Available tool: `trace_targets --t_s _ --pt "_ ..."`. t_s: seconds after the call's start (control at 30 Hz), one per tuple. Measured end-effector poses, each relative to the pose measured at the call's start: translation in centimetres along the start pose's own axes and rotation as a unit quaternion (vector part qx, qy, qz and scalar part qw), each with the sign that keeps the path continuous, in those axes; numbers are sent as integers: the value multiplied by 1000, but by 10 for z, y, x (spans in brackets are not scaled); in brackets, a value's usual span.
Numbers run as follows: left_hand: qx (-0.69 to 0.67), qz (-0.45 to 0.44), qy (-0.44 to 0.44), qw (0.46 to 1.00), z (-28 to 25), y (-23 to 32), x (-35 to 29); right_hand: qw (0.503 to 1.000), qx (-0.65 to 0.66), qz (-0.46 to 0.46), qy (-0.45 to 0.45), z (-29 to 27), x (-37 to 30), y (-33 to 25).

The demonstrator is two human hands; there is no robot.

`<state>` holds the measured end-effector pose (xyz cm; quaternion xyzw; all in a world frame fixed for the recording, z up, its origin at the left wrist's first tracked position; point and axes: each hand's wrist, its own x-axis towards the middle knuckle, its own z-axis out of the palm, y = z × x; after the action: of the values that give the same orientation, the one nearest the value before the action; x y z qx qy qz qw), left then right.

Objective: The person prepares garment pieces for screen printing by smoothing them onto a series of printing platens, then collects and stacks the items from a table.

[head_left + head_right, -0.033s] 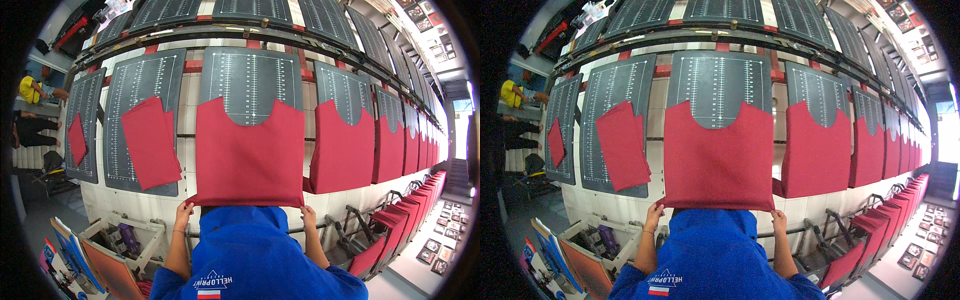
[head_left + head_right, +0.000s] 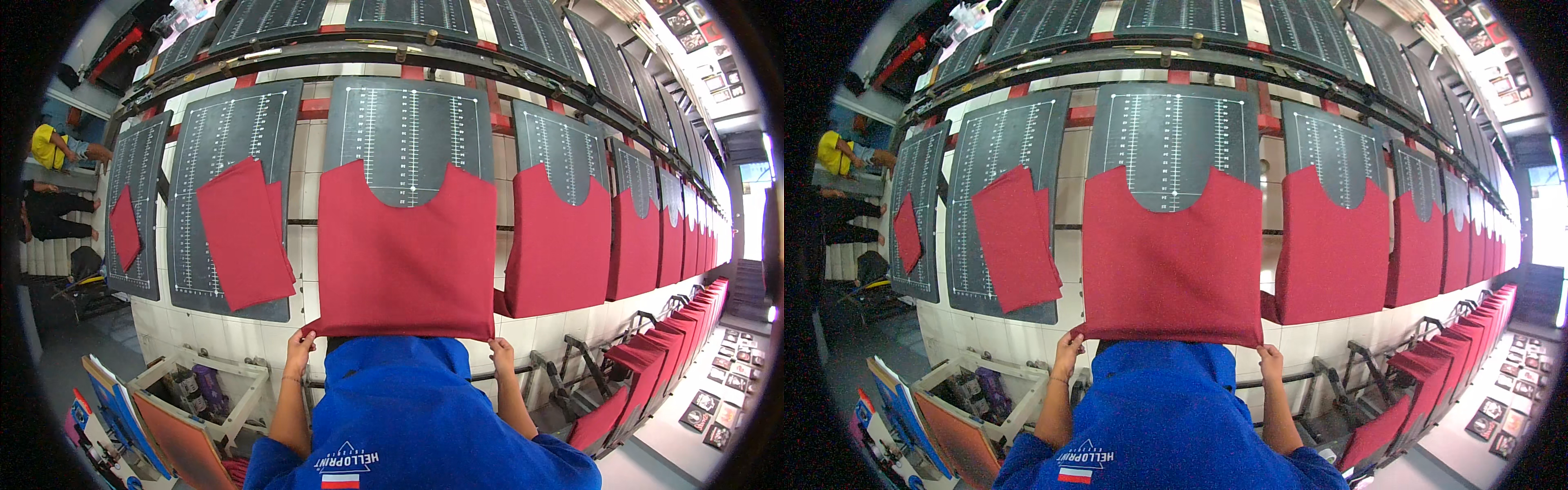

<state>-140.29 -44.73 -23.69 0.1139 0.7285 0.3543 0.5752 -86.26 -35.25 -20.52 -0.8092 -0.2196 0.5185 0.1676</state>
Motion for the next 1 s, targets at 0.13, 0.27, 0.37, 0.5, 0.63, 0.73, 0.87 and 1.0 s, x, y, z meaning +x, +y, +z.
trace_targets --t_s 0.13,0.27,0.37,0.5,0.63,0.73,0.87,1.0 --pt "-12 5 82 997 14 6 -8 980 -198 -22 -12 -4 6 -3" --pt "354 225 241 875 46 61 -37 849 -486 -106 -176 -3 -14 -130" --pt "354 364 140 850 97 166 -40 856 -321 -364 -178 35 -3 -231" --pt "433 491 184 734 159 276 71 723 -278 -629 59 123 46 -349" --pt "472 509 198 692 180 332 149 672 -339 -648 114 153 84 -383" --pt "488 538 137 674 175 339 167 676 -374 -630 74 150 104 -383" --pt "462 539 94 698 168 341 177 688 -275 -671 26 146 111 -388" --pt "470 554 84 682 171 352 174 732 -284 -620 -2 144 107 -395"
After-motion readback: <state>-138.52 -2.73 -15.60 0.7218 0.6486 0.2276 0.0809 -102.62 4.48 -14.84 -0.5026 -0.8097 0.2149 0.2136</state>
